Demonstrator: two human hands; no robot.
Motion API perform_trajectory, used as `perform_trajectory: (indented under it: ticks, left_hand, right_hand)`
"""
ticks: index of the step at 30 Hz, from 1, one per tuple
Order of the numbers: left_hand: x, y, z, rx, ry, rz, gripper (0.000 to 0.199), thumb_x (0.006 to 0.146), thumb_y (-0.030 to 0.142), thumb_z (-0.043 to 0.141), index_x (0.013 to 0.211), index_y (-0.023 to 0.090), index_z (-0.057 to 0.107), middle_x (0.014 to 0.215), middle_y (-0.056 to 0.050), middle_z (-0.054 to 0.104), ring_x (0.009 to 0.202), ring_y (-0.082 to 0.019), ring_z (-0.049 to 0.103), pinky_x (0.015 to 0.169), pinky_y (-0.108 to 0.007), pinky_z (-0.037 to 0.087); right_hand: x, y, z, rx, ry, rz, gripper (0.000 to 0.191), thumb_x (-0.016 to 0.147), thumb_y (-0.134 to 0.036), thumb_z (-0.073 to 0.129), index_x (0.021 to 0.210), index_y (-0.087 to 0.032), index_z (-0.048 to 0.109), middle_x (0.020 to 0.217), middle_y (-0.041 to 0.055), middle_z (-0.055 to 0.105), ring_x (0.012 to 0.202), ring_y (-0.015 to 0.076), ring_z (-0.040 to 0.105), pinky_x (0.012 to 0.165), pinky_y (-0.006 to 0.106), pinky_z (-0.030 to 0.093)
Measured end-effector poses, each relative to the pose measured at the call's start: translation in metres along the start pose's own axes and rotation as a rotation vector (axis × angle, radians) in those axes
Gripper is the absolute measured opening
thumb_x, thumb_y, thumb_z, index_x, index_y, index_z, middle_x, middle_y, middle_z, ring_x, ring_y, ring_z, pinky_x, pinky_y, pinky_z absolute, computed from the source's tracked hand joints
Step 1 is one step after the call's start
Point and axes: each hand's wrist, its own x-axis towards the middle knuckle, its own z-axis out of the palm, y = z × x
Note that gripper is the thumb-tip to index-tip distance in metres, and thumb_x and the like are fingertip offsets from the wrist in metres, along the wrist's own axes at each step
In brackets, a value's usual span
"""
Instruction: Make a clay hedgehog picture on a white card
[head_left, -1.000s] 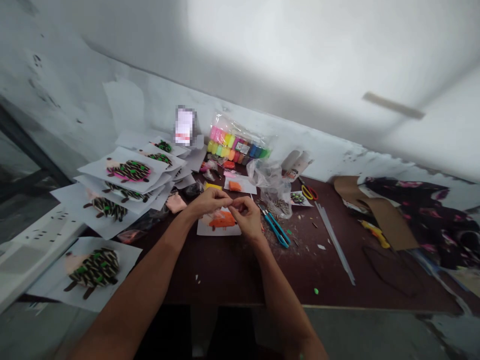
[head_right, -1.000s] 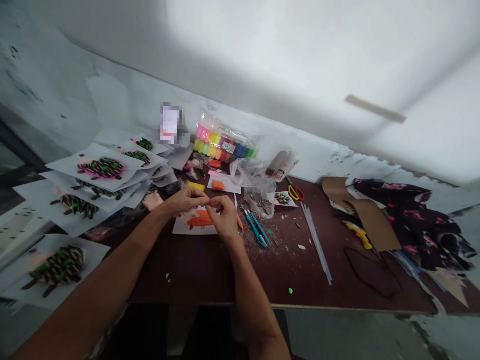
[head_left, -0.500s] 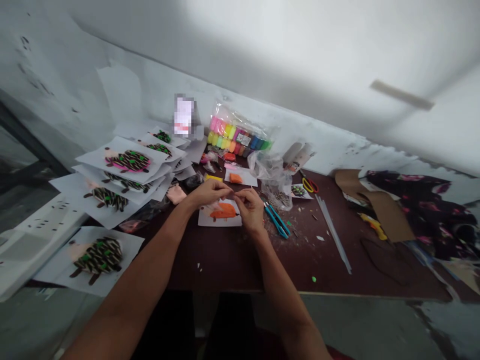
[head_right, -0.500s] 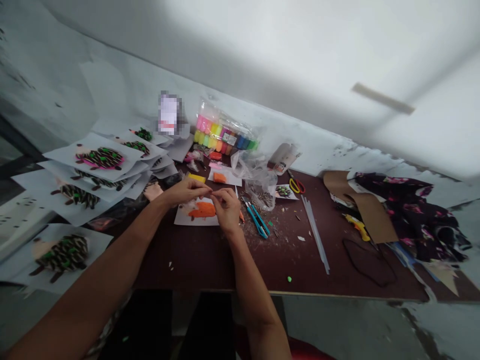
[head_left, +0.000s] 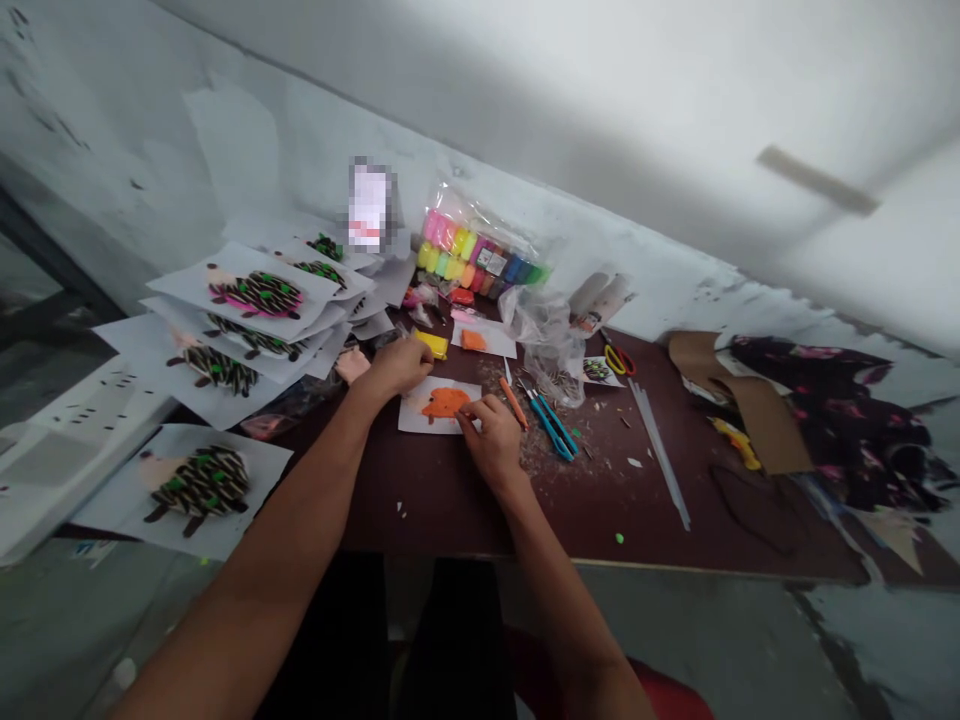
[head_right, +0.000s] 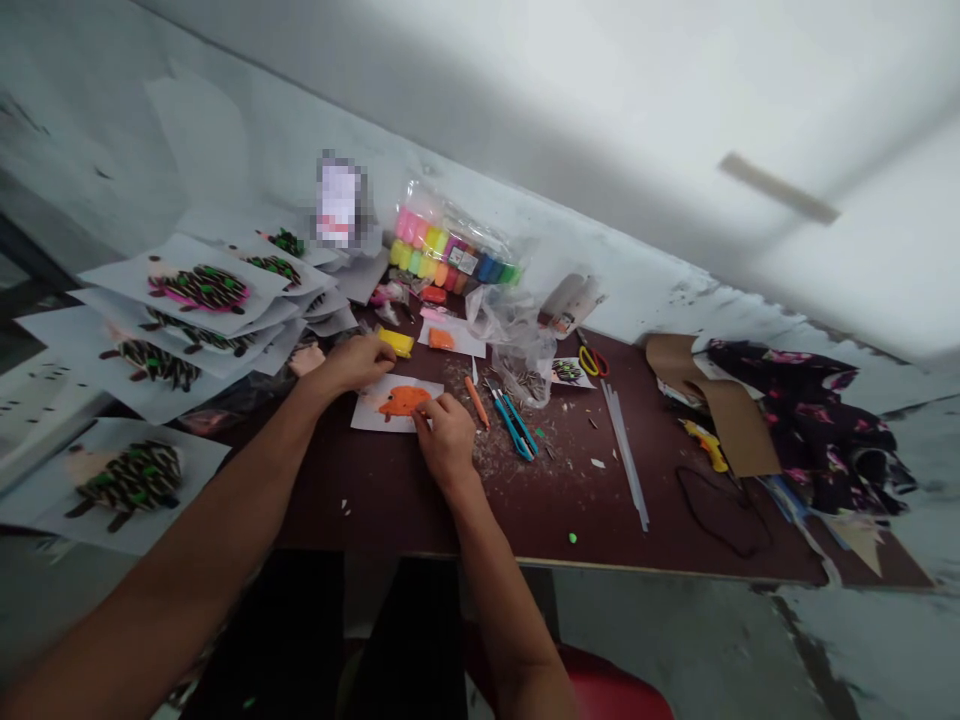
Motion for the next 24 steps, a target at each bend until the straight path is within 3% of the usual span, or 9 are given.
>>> perform_trajectory:
  ticks: [8,17,24]
  left_hand:
    - [-0.001,0.001,-0.001,0.000,-0.003,-0.015,0.028,0.083,0.021,0.054,0.099,0.023,0.077,0.105,-0.008,0.076,0.098,-0.024,0.068,0.082,-0.030,0.050]
    - [-0.005,0.006,-0.006,-0.053,-0.067,0.011,0.022,0.077,0.017,0.057,0.089,0.021,0.076,0.096,-0.009,0.076,0.091,-0.024,0.068,0.075,-0.028,0.048]
    - [-0.006,0.005,-0.007,-0.051,-0.069,0.018,0.024,0.078,0.017,0.055,0.090,0.020,0.076,0.097,-0.011,0.075,0.092,-0.025,0.068,0.076,-0.029,0.048]
  right_hand:
    - [0.000,-0.002,0.008,-0.098,-0.063,0.011,0.015,0.093,-0.026,0.061,0.083,-0.020,0.070,0.080,0.0028,0.062,0.075,0.0151,0.058,0.068,0.025,0.039]
    - [-0.004,-0.002,0.008,-0.146,-0.036,-0.068,0.022,0.095,-0.030,0.056,0.082,-0.020,0.070,0.079,0.0041,0.061,0.073,0.0158,0.056,0.068,0.027,0.038]
    - [-0.013,-0.008,0.005,-0.223,-0.050,-0.129,0.017,0.088,-0.018,0.056,0.094,-0.019,0.072,0.085,0.0065,0.063,0.080,0.0186,0.057,0.073,0.030,0.040]
